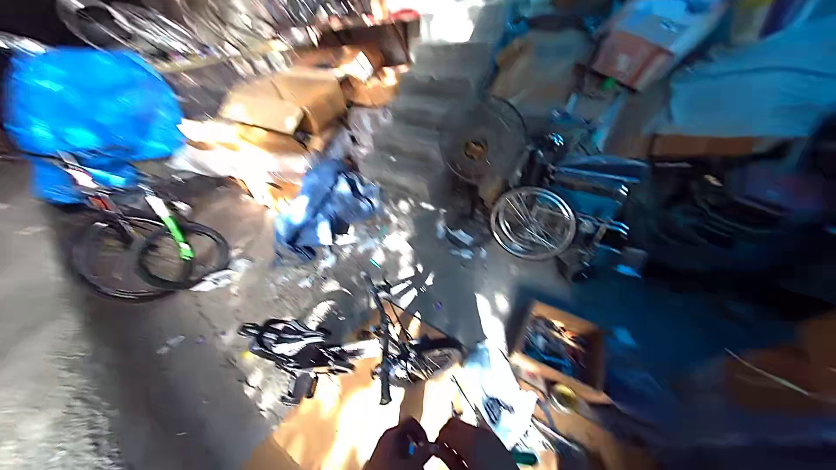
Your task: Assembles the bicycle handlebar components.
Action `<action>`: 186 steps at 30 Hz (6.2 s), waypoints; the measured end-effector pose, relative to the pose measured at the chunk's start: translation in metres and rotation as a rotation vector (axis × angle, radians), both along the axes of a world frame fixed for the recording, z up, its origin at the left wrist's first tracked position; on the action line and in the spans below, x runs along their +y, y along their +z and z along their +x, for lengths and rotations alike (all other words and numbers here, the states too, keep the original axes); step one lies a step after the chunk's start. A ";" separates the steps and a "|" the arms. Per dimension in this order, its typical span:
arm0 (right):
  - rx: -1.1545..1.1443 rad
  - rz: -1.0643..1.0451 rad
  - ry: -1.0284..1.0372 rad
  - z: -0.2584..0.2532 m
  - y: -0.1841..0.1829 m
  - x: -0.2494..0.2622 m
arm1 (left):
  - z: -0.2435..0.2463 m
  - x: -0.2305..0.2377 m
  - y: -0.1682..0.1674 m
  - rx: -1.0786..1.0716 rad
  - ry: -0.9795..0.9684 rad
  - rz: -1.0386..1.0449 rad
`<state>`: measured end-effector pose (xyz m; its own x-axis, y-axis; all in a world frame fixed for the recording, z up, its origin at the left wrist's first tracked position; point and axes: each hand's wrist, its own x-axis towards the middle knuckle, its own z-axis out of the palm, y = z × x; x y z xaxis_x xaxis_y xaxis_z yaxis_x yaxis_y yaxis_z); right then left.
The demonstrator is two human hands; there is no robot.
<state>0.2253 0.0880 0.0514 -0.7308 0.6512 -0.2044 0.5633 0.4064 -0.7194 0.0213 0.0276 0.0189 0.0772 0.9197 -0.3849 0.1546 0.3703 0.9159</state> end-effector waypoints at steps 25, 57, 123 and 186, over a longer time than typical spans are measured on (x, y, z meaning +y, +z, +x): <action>-0.596 -0.295 -0.326 0.104 -0.058 -0.018 | -0.008 0.000 -0.024 -0.775 0.274 0.001; 0.212 -0.341 0.176 0.094 0.024 0.001 | -0.006 0.005 0.000 -0.365 -0.012 0.279; 0.031 0.147 -0.009 0.020 -0.050 -0.025 | 0.039 -0.019 -0.045 0.047 0.194 -0.105; 0.504 -0.491 -0.109 -0.215 -0.043 0.078 | -0.185 0.048 -0.023 -0.515 0.457 0.194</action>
